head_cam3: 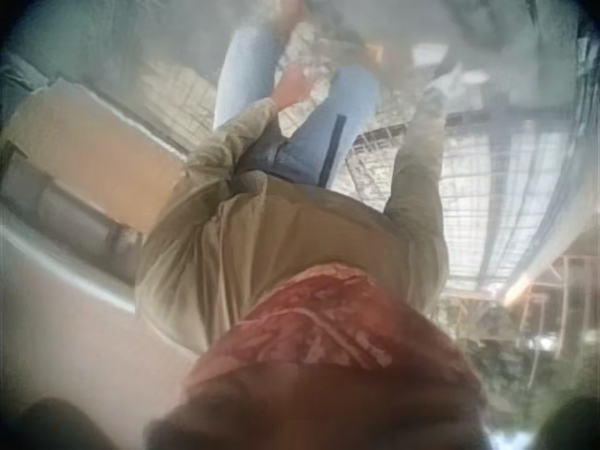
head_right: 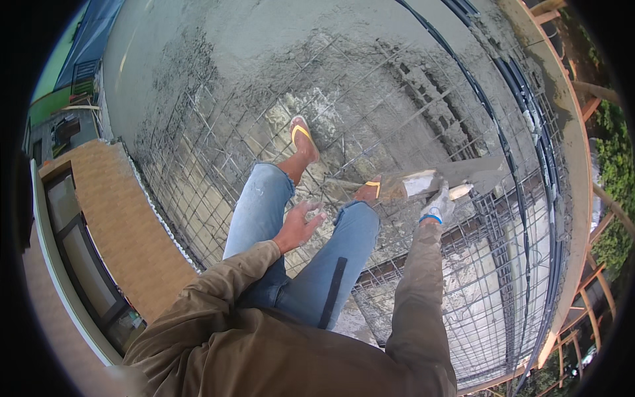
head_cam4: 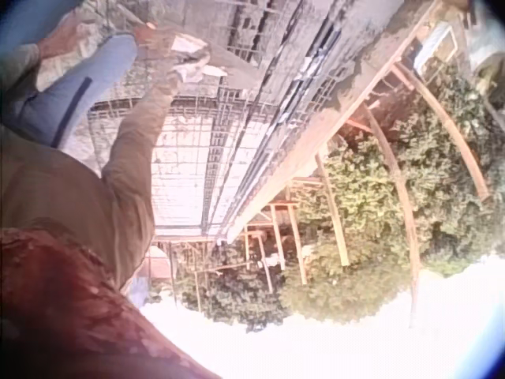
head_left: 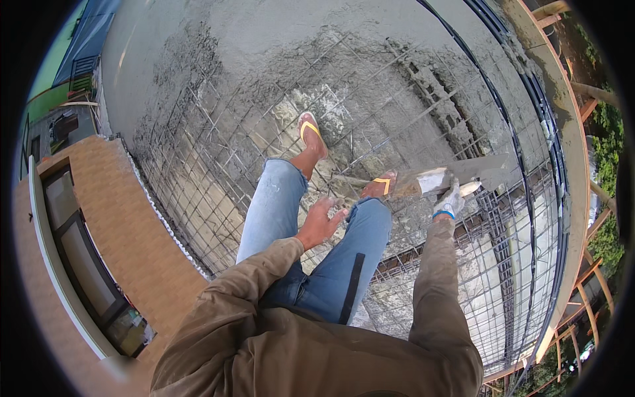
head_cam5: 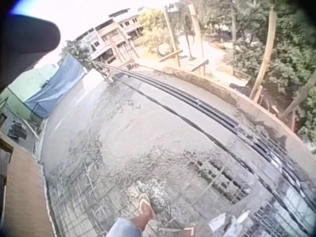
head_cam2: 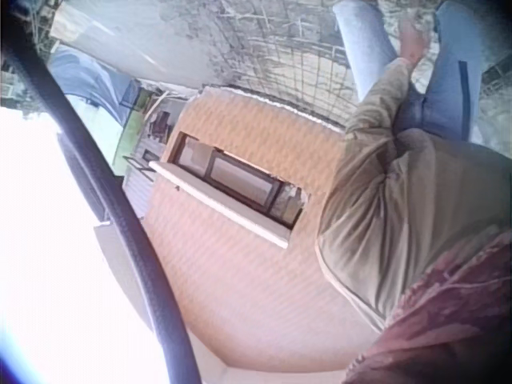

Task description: The person smooths wet concrete on a rebar-reinforced slab using a wooden float and a hand trowel. The person walks across the slab while leveling and finishing the surface.

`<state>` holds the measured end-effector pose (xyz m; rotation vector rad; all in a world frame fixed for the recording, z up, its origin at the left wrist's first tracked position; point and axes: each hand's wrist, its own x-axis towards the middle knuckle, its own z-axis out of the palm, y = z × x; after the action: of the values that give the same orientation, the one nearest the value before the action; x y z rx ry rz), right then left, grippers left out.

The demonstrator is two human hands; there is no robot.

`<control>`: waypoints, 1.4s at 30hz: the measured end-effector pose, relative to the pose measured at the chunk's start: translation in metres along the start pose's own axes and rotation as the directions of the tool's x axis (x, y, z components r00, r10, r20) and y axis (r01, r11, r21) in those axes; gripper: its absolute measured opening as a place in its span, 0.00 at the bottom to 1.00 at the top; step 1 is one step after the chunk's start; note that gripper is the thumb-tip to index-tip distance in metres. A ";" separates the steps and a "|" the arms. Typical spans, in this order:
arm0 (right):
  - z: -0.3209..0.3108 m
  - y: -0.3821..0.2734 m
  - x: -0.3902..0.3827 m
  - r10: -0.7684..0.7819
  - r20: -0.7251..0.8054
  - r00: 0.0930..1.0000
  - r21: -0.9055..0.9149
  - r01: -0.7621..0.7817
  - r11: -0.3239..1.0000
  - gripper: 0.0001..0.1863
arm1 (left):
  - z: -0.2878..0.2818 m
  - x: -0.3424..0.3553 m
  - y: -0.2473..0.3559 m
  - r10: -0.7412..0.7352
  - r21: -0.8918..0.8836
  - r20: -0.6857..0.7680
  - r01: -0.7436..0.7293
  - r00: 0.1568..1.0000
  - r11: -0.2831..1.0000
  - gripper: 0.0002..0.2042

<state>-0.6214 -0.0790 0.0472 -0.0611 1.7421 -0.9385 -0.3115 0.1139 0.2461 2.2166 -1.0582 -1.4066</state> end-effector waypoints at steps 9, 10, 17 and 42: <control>0.117 0.011 -0.182 0.358 0.546 0.757 -0.099 -0.366 0.925 0.19 | -0.002 -0.038 0.083 -0.333 -0.947 0.057 0.157 0.941 0.281 0.32; 0.123 0.016 -0.199 0.357 0.602 0.714 -0.120 -0.361 0.925 0.19 | -0.015 -0.046 0.083 -0.359 -0.962 0.024 0.119 0.933 0.244 0.32; 0.203 0.056 -0.339 0.441 0.593 0.674 -0.383 -0.245 0.891 0.22 | -0.098 -0.072 0.050 -0.516 -0.985 0.030 -0.063 0.856 -0.162 0.30; 0.546 0.347 -0.750 0.130 0.973 0.193 -0.184 0.980 -0.076 0.23 | -0.566 -0.267 -0.524 -0.746 -0.708 0.007 -0.523 0.666 -0.474 0.25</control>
<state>0.2658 0.2104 0.3794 -2.0978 0.8266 0.0423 0.3374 0.5932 0.3686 0.8308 1.0145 -0.4696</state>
